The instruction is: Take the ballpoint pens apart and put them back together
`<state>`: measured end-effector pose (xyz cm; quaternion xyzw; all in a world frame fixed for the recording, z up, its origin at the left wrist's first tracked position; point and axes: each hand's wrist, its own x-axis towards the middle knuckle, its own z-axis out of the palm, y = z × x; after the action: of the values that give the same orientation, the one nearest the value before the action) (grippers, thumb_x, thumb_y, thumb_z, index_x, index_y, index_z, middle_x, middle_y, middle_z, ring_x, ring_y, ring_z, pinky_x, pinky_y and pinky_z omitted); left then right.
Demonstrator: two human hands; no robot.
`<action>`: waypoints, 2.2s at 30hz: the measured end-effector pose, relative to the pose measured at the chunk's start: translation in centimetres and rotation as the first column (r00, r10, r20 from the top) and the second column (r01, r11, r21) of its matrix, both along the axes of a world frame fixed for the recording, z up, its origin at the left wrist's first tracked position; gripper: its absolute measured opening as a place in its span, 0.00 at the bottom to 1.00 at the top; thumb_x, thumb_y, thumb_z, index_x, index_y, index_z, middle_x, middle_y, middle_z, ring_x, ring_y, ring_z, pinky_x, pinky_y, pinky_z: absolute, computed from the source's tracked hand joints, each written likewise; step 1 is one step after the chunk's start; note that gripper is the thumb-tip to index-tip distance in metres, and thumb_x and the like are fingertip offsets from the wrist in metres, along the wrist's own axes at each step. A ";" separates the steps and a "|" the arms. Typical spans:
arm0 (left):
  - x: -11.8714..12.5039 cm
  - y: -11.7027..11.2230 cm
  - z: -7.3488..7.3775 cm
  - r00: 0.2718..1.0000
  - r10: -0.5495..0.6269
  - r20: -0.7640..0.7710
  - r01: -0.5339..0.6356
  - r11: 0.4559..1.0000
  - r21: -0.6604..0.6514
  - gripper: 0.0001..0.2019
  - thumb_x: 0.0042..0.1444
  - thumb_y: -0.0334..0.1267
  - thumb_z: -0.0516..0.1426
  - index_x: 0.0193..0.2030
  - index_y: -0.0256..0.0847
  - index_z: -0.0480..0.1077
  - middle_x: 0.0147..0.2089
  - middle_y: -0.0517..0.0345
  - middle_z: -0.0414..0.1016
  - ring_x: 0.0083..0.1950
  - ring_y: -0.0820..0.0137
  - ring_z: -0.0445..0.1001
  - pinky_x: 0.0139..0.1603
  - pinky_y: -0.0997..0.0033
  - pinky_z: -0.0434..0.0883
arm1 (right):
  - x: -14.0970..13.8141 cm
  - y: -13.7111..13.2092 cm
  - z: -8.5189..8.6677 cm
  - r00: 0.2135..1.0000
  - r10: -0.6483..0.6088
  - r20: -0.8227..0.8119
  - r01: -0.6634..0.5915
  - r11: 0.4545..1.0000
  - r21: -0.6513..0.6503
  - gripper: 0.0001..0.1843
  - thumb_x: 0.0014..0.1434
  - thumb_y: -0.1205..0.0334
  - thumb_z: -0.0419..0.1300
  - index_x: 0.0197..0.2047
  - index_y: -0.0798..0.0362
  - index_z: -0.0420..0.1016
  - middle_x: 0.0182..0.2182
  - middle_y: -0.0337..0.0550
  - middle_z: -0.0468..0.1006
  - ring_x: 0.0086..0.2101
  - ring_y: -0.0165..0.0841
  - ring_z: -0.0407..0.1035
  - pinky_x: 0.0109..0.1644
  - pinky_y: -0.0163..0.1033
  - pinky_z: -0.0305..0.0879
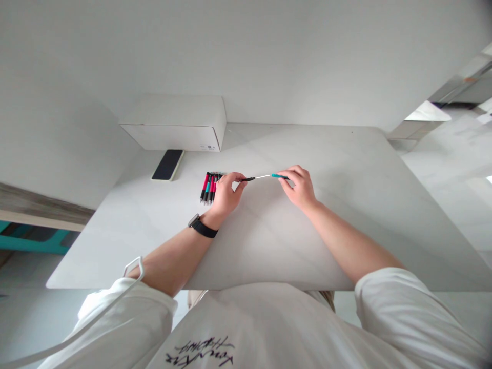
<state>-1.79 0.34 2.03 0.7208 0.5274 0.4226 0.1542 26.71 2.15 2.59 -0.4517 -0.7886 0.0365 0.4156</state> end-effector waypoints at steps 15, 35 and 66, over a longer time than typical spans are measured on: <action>0.2 -0.2 -0.3 0.998 -0.015 -0.058 0.015 1.000 0.002 0.05 0.66 0.36 0.61 0.47 0.45 0.76 0.47 0.54 0.82 0.52 0.59 0.77 0.59 0.54 0.70 | -0.2 -0.3 -0.2 0.989 0.016 0.148 -0.022 0.999 0.033 0.11 0.69 0.61 0.61 0.51 0.43 0.84 0.44 0.46 0.79 0.44 0.41 0.73 0.60 0.53 0.60; 0.9 -0.7 -0.3 0.991 -0.109 -0.072 0.108 0.994 -0.012 0.06 0.66 0.40 0.61 0.48 0.47 0.77 0.47 0.55 0.83 0.51 0.59 0.78 0.58 0.55 0.70 | -1.6 -1.2 -0.2 0.970 0.093 0.224 -0.090 0.996 -0.023 0.13 0.69 0.63 0.60 0.52 0.42 0.83 0.46 0.42 0.82 0.45 0.40 0.74 0.63 0.53 0.57; 1.1 -0.6 -0.3 0.984 -0.156 -0.090 0.147 0.984 -0.102 0.08 0.69 0.44 0.59 0.42 0.47 0.80 0.40 0.58 0.83 0.45 0.61 0.79 0.50 0.60 0.72 | -1.7 -1.7 0.1 0.951 0.103 0.291 -0.111 0.994 0.010 0.12 0.71 0.63 0.59 0.48 0.42 0.84 0.41 0.43 0.82 0.43 0.41 0.71 0.62 0.53 0.56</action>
<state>-0.72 -0.28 1.69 0.7705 0.4972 0.3486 0.1940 24.99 0.47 2.72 -0.4033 -0.8646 -0.0181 0.2991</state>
